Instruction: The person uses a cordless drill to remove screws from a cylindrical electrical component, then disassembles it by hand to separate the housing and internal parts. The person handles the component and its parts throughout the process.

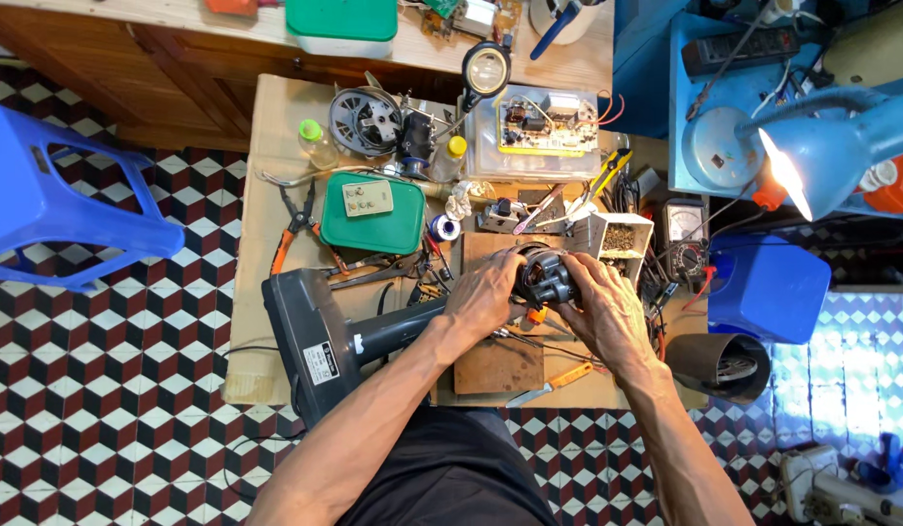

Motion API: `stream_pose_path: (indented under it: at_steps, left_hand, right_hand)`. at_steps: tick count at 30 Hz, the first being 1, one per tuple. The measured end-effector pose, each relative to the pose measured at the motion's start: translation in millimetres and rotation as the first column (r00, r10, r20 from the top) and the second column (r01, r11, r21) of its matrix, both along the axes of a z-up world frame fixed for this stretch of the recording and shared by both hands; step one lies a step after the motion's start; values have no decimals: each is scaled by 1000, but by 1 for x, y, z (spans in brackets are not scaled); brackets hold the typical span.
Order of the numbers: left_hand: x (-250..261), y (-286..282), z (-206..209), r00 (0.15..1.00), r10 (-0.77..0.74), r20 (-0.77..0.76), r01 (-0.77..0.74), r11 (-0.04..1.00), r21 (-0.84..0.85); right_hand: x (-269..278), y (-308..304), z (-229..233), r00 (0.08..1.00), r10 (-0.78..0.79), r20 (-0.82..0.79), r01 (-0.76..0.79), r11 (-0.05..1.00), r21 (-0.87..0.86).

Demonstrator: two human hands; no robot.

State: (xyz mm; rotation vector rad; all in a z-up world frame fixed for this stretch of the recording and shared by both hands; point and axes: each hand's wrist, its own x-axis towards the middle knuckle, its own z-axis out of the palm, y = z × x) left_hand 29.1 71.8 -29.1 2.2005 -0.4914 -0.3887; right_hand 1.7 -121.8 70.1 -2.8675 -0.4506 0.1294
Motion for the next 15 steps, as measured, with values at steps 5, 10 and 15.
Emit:
stream_pose_path:
  at_steps: [5,10,15]
  left_hand:
    - [-24,-1,4,998,20,62,-22,999,30]
    - [-27,6,-11,886,-117,448,74,991,114]
    - [-1,14,-25,952,-126,278,169,976,-136]
  right_hand:
    - [-4,-1,-7,998,-46,47,43,997,66]
    - [-4,-2,-14,998,-59,32,56,996,64]
    - [-5,0,-16,997,-61,47,57,995,85]
